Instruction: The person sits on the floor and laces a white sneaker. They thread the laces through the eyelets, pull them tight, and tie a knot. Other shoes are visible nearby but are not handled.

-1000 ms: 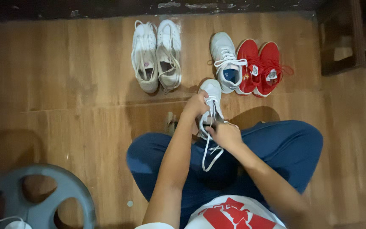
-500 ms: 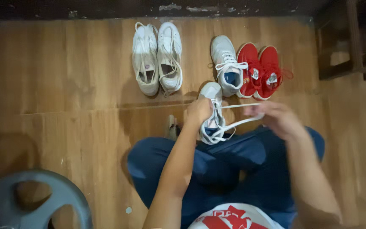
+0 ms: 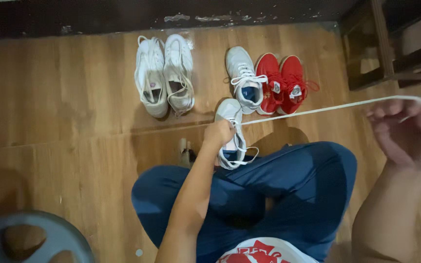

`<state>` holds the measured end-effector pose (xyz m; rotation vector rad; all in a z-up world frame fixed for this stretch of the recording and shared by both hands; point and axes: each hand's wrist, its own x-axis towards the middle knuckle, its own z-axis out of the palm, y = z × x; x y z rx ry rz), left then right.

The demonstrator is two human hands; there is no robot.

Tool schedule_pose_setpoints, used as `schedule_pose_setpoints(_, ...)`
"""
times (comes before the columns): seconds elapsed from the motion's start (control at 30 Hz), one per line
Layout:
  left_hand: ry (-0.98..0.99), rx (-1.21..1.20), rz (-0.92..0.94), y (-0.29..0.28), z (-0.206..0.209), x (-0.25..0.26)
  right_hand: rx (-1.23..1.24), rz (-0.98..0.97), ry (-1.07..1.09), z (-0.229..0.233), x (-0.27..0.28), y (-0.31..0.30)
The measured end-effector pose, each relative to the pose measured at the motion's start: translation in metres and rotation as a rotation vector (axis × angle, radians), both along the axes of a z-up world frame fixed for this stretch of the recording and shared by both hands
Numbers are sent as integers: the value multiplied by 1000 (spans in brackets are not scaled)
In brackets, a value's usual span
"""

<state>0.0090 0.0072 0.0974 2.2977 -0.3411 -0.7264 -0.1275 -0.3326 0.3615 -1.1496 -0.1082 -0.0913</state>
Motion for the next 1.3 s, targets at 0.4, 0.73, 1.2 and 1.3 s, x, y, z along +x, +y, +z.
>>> schedule_pose_setpoints(0.4, 244, -323, 249, -30, -17, -36, -532, -240, 506, -130, 67, 67)
schedule_pose_setpoints(0.73, 178, -487, 428, -34, -12, -42, -539, 108, 560, -284, 95, 120)
schedule_pose_setpoints(1.2, 80, -484, 567, -35, -64, -36, 57, -491, 324, -169, 101, 71)
schedule_pose_setpoints(1.3, 238, -738, 595, -29, -62, -40, -67, -463, 265, -136, 76, 84)
